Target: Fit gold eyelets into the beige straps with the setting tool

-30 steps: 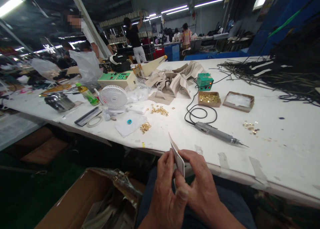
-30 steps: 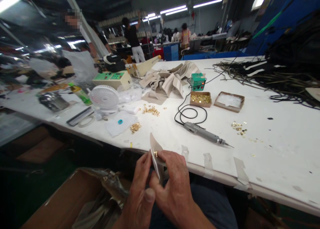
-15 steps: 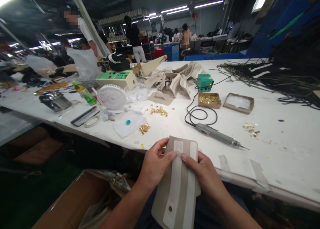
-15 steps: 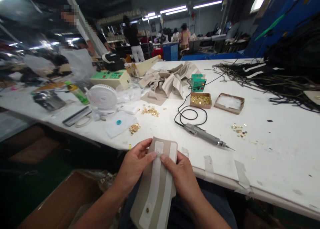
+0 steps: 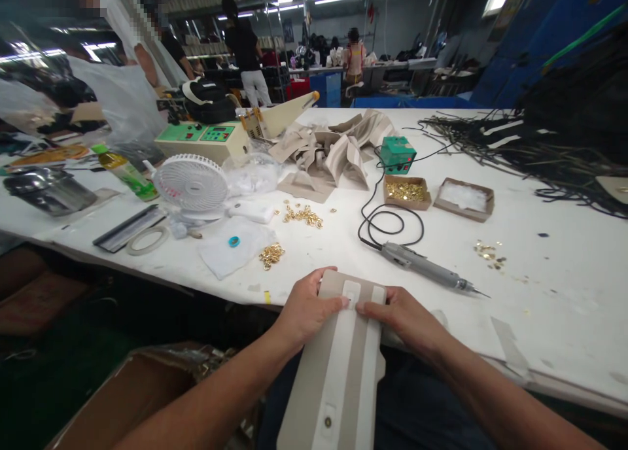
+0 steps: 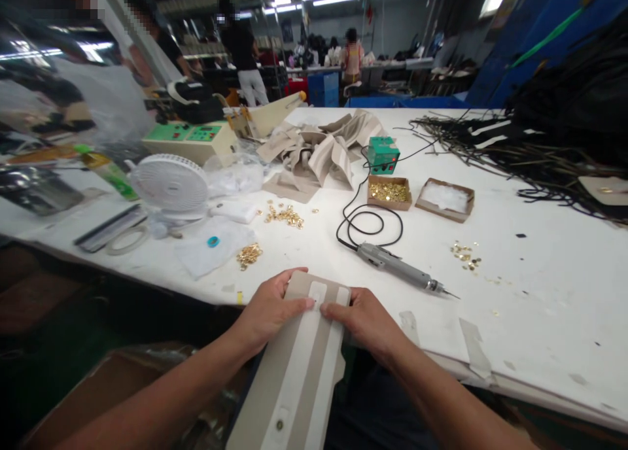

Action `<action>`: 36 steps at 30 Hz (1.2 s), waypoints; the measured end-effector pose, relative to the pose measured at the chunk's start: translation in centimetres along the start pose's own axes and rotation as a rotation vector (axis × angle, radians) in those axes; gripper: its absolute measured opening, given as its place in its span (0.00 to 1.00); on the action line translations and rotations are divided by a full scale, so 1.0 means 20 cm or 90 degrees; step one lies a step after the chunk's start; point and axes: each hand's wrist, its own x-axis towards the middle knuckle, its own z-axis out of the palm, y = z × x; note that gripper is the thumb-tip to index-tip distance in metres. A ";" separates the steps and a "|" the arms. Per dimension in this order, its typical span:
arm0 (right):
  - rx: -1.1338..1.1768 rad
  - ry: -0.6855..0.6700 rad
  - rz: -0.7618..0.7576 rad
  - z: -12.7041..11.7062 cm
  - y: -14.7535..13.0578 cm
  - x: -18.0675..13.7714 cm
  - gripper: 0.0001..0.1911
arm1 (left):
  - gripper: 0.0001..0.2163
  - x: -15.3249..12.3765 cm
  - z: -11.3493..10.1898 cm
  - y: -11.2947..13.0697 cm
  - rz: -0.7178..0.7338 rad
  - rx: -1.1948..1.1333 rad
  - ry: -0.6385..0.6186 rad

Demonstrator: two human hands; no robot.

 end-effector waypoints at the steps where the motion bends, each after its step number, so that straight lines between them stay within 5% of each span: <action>1: -0.036 -0.001 0.007 -0.02 -0.02 0.02 0.16 | 0.33 0.02 0.00 0.00 0.000 0.008 -0.006; 17: -0.502 0.035 0.093 -0.15 -0.14 0.32 0.07 | 0.27 0.31 0.04 -0.06 0.058 0.380 -0.005; 23: -0.471 0.035 0.102 -0.15 -0.14 0.33 0.07 | 0.28 0.27 0.03 -0.06 0.142 0.464 0.016; 26: -0.462 0.039 0.085 -0.15 -0.13 0.34 0.08 | 0.28 0.26 0.01 -0.08 0.277 0.523 0.039; 29: -0.450 0.054 0.073 -0.15 -0.14 0.33 0.06 | 0.17 0.27 -0.01 -0.11 0.420 0.568 -0.016; 36: -0.441 0.097 0.015 -0.15 -0.17 0.30 0.05 | 0.10 0.36 -0.03 -0.17 0.444 0.563 -0.027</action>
